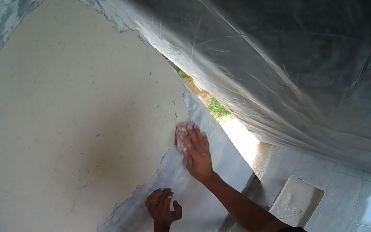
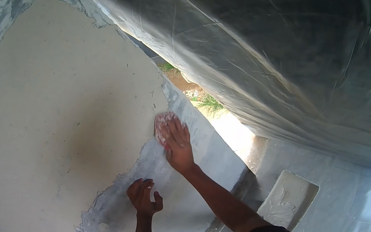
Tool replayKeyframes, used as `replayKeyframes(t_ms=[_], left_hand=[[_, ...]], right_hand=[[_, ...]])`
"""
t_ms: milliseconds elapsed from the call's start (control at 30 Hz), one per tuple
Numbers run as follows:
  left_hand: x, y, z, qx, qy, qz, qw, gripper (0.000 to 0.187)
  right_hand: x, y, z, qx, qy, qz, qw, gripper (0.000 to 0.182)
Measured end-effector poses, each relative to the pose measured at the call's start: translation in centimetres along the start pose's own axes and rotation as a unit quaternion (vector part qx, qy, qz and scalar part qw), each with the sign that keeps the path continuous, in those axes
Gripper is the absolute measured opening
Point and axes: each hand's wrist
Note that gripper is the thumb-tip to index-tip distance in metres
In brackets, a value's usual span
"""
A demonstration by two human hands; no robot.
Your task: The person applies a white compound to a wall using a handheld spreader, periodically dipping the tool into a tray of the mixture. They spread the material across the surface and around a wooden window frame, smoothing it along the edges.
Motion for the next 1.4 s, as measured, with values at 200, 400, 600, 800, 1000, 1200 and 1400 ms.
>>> replayKeyframes(t_ms=[200, 400, 600, 800, 1000, 1200, 1400], left_hand=[[0.1, 0.1, 0.0, 0.005, -0.012, -0.013, 1.000, 0.024], [0.0, 0.1, 0.0, 0.006, -0.012, -0.017, 1.000, 0.025], [0.0, 0.0, 0.1, 0.005, -0.003, -0.011, 1.000, 0.025], [-0.2, -0.1, 0.3, 0.001, -0.004, -0.013, 1.000, 0.024], [0.0, 0.1, 0.0, 0.002, -0.004, -0.008, 1.000, 0.024], [0.0, 0.1, 0.1, 0.005, -0.001, -0.006, 1.000, 0.023], [0.1, 0.0, -0.1, -0.009, -0.004, -0.005, 1.000, 0.026]], right_hand=[[-2.6, -1.0, -1.1, 0.023, -0.021, -0.010, 0.999, 0.068], [2.5, 0.2, -1.0, -0.019, 0.004, -0.022, 1.000, 0.067], [-0.4, -0.3, -2.1, -0.002, 0.028, -0.038, 0.999, 0.069], [1.4, 0.4, -1.1, -0.031, 0.010, -0.034, 0.999, 0.071], [1.6, -0.5, -2.0, 0.006, 0.059, -0.026, 0.998, 0.065], [-2.8, -1.3, -2.2, 0.005, -0.021, -0.012, 1.000, 0.065], [-1.0, -0.8, -1.5, 0.015, 0.024, 0.005, 1.000, 0.066]])
Point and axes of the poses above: each hand's wrist, its own x-axis towards the middle knuckle, its own z-axis out of the palm, y = z × x, and after that the axes turned 15 degrees about -z, right-handed
